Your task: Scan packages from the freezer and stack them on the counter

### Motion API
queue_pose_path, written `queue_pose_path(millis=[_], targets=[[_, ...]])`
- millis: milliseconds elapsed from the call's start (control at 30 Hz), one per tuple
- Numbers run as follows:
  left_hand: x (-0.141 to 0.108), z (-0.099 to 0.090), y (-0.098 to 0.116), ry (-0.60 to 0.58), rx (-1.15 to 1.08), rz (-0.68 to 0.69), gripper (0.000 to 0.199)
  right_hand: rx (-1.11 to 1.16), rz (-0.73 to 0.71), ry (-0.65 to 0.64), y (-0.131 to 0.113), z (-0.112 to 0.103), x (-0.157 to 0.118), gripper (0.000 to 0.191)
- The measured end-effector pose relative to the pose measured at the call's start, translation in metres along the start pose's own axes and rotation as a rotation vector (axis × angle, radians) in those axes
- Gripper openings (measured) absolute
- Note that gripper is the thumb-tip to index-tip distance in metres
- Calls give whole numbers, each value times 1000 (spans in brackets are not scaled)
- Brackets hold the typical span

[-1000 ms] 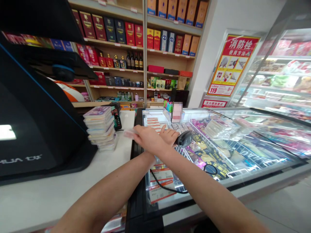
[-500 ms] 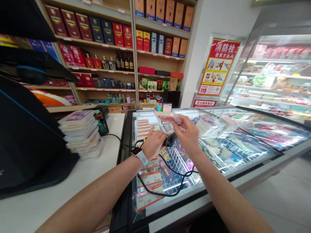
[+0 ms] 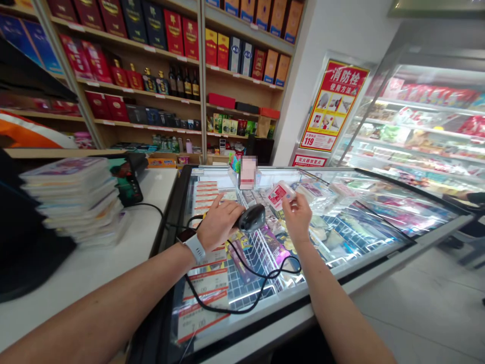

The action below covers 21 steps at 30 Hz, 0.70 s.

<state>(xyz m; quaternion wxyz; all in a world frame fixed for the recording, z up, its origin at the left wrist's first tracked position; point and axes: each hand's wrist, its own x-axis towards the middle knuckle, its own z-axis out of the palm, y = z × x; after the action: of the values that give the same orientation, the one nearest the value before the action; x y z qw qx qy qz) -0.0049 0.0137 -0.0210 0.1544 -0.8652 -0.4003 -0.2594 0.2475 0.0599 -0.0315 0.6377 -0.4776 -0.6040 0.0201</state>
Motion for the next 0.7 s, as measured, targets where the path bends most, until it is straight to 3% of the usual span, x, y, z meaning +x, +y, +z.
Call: queue_pose_path(millis=[333,700], targets=[[0,2,-1,8,1,12,48,118,244,-136,10,-6,-7,43],[0,-1,0,24,-13,15,46,112,352,-183,20,-1,-6,51]])
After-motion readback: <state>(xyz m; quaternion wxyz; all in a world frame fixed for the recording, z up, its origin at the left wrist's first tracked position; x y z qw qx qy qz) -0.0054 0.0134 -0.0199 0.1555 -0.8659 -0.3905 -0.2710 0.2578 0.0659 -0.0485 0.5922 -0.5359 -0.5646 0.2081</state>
